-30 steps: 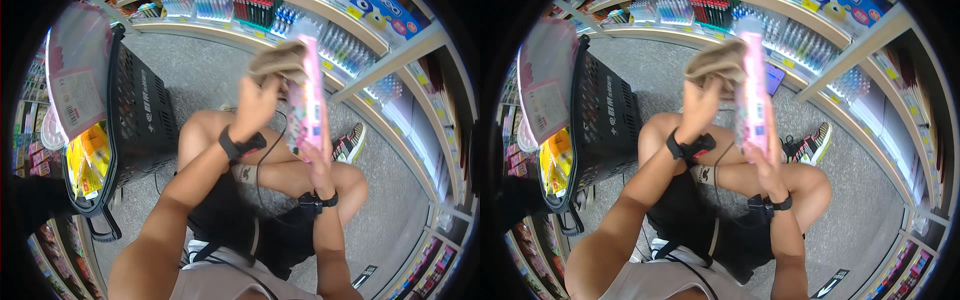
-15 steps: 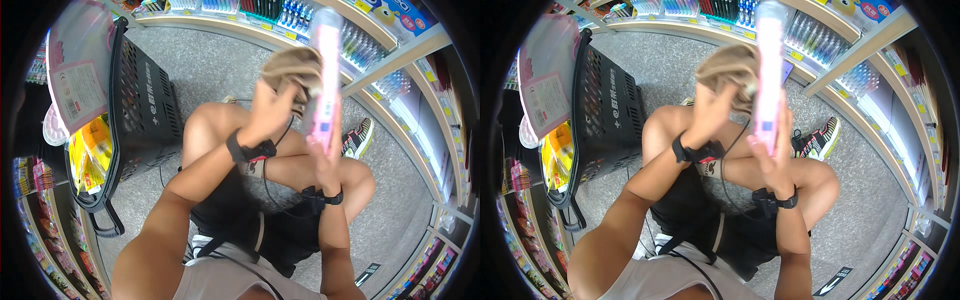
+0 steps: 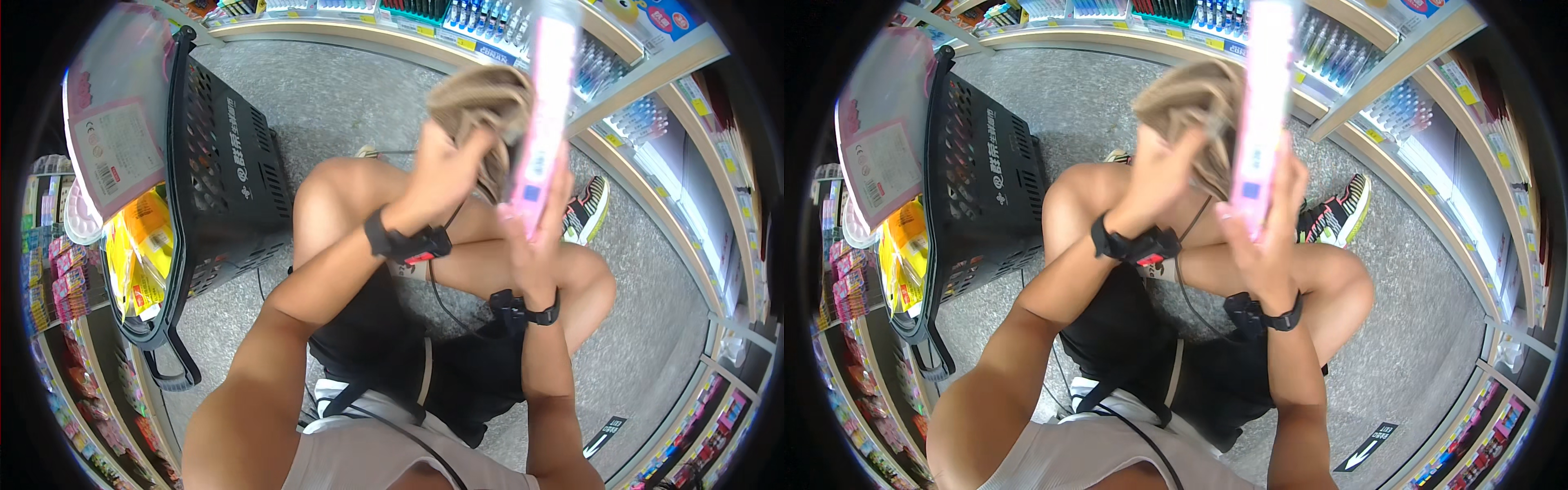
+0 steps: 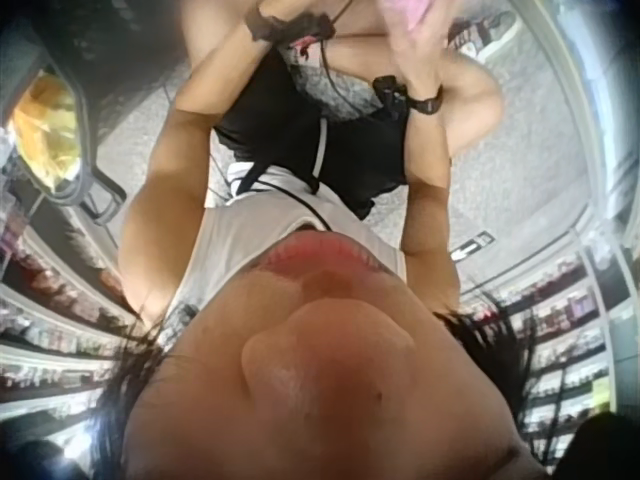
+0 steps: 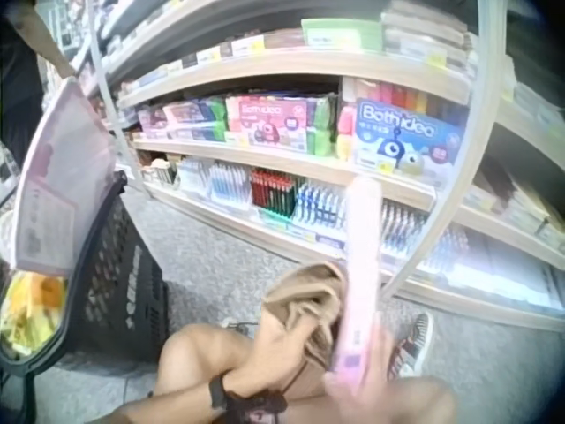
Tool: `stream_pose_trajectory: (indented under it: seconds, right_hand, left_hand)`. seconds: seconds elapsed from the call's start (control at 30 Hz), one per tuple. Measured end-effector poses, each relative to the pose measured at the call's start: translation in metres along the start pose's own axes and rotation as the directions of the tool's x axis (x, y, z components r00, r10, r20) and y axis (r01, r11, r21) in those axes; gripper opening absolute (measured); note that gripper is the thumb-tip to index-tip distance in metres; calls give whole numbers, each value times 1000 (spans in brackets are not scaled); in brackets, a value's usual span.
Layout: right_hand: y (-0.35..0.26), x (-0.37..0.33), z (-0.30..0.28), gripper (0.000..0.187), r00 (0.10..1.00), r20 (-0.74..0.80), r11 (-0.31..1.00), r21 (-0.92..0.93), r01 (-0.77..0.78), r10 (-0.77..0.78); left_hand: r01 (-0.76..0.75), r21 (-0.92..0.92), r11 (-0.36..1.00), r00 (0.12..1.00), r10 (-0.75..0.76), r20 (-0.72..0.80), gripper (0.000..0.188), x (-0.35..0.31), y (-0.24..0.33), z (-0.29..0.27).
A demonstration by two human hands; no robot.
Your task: Using a brown cloth to wipe down various purchased retail items while sitting in a store aisle.
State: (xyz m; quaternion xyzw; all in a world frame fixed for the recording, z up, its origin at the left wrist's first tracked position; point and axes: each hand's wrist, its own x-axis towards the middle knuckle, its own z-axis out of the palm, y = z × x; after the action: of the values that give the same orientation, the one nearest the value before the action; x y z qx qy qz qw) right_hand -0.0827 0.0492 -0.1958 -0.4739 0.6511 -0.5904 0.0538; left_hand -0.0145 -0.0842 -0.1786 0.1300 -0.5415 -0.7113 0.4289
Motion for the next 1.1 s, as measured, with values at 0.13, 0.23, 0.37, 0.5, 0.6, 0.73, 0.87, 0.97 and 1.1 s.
stream_pose_trajectory:
  seconds: [0.13, 0.23, 0.37, 0.5, 0.6, 0.73, 0.87, 0.97, 1.1]
  right_hand:
    - [2, -9, 13, 87, 990, 114, 989, -111, 99, -86]
    - [2, 0, 7, 85, 991, 94, 977, -180, 113, -97]
    - [8, 11, -13, 82, 997, -71, 999, -43, -19, 16]
    - [2, -2, -4, 83, 998, -26, 996, -61, -59, 58]
    - [3, -12, 13, 82, 993, 78, 990, -106, 92, -84]
    - [6, -11, 14, 82, 992, 58, 984, -139, 115, -108]
    - [8, 4, -8, 84, 997, -37, 984, -170, 55, -62]
    - [3, 1, -9, 81, 998, -56, 982, -190, 15, -26]
    - [0, -11, 6, 79, 999, -17, 988, -150, 45, -49]
  left_hand:
    - [69, -134, 989, 992, -82, -93, 26, 18, -4, -22]
    - [51, -85, 995, 994, -59, -91, 26, -2, -7, -7]
    - [29, -87, 996, 998, -24, 50, 31, -28, -12, 20]
    - [109, -3, 994, 994, -109, 19, 27, -12, -8, 7]
    - [92, -159, 983, 989, -109, -103, 22, 6, -5, -10]
    - [94, -178, 979, 990, -111, -88, 22, -5, -10, -5]
    - [159, -163, 974, 987, -154, 44, 26, -26, -22, 15]
    - [178, -139, 974, 984, -174, 37, 25, -24, -24, 12]
    - [207, -211, 955, 977, -213, -3, 25, -3, -11, -4]
